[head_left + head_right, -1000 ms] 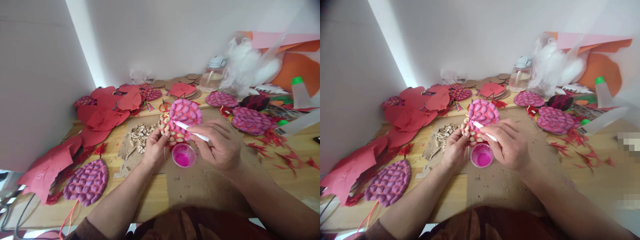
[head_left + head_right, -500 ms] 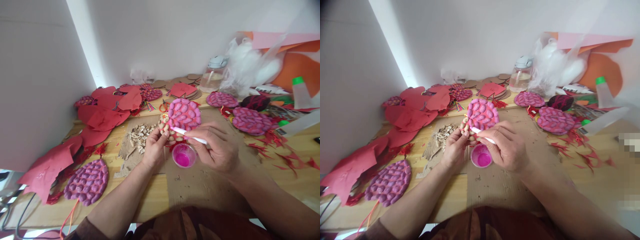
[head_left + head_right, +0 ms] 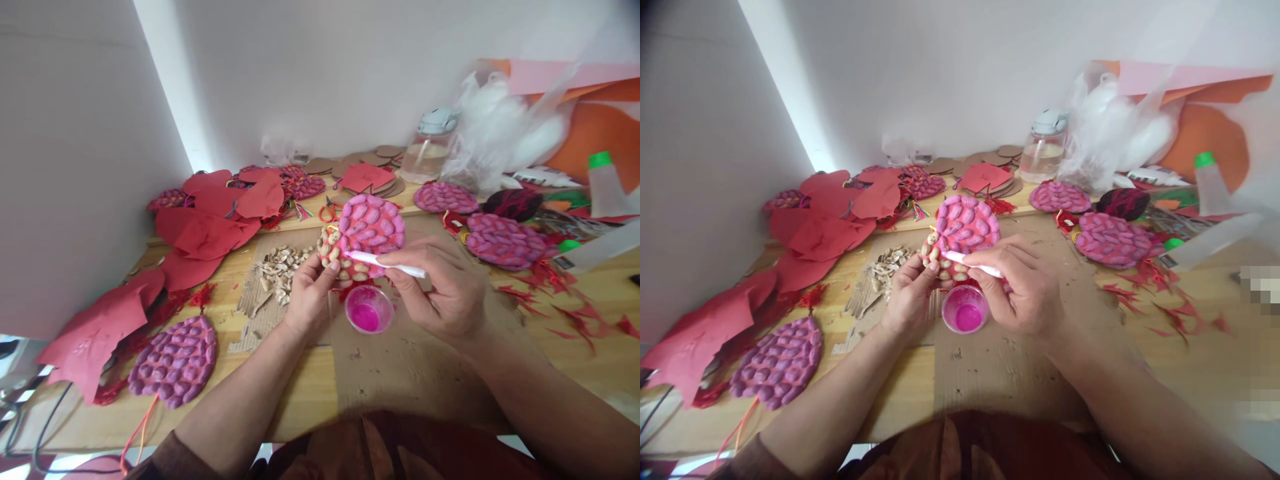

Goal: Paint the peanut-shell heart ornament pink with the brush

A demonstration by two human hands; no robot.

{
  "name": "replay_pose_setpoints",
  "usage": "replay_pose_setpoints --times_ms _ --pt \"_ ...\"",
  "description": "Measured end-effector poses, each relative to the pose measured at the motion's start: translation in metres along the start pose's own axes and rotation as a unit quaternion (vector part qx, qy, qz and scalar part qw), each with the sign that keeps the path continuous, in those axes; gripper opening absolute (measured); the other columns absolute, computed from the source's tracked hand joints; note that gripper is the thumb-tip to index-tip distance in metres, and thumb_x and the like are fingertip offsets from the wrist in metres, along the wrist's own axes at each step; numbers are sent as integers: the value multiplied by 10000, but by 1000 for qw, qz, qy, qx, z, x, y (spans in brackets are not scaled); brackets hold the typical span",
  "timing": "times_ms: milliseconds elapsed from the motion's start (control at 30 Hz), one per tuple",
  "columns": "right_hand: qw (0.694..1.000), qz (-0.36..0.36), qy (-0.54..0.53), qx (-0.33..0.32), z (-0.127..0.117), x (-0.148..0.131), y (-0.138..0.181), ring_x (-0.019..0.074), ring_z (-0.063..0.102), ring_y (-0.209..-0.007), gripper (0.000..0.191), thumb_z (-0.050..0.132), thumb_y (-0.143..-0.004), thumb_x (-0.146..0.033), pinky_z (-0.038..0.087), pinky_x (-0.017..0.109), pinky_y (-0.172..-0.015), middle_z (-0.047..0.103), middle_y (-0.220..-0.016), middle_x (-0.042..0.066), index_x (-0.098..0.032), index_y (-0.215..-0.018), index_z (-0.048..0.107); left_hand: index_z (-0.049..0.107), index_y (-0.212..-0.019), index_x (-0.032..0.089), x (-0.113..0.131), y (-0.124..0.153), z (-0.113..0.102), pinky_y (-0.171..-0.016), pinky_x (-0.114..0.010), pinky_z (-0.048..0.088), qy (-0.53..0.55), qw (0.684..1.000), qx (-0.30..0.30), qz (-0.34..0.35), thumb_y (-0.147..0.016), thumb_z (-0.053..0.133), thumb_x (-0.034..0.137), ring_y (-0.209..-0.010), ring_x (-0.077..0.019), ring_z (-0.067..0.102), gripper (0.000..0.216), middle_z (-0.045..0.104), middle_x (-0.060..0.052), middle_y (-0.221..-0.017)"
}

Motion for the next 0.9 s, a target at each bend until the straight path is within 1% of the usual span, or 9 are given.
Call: replay_pose_setpoints --times_ms 167,333,500,600,767,900 --pt "999 36 -29 16 -2 9 4 177 686 -894 228 677 -869 -69 539 333 -843 782 -970 50 -177 -1067 714 689 -948 160 -1 1 0 -623 -229 586 -11 1000 -4 -1 -762 864 417 -641 -111 661 362 675 -11 -781" --pt "996 68 -48 26 -5 14 4 166 699 -892 258 690 -859 -74 544 314 -829 770 -957 23 -204 -1079 725 679 -927 157 1 1 1 -627 -238 588 -16 1000 -2 -1 -744 872 432 -640 -117 662 383 667 -10 -767" --pt "999 37 -33 8 -3 9 3 186 693 -836 231 695 -859 -95 544 347 -781 777 -940 31 -215 -1056 719 683 -917 160 3 1 1 -619 -233 581 -11 1000 6 2 -743 872 425 -619 -105 636 370 669 -10 -757" --pt "999 38 -27 1 -1 8 3 187 682 -806 217 683 -871 -108 542 350 -749 768 -900 15 -242 -1040 711 686 -923 162 3 1 0 -621 -232 580 -10 1000 5 4 -743 872 431 -623 -104 634 374 671 -10 -762" --pt "998 44 -37 3 -1 10 2 194 699 -852 241 685 -872 -109 551 361 -778 775 -949 29 -234 -1076 709 682 -933 161 1 0 0 -621 -229 577 -14 1000 3 -2 -751 868 437 -619 -103 638 379 670 -8 -754" --pt "999 30 -28 -6 -2 8 2 186 685 -833 196 683 -868 -99 545 349 -772 770 -906 29 -212 -1027 706 680 -938 158 1 0 -2 -637 -237 589 -12 1000 8 7 -757 867 428 -635 -101 638 374 652 2 -757"
Point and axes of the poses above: each hand's wrist, its own y-axis away from the middle knuckle, its own z-axis out of the palm, x = y × z, the point moved 5 cm from there along -y, towards the middle knuckle
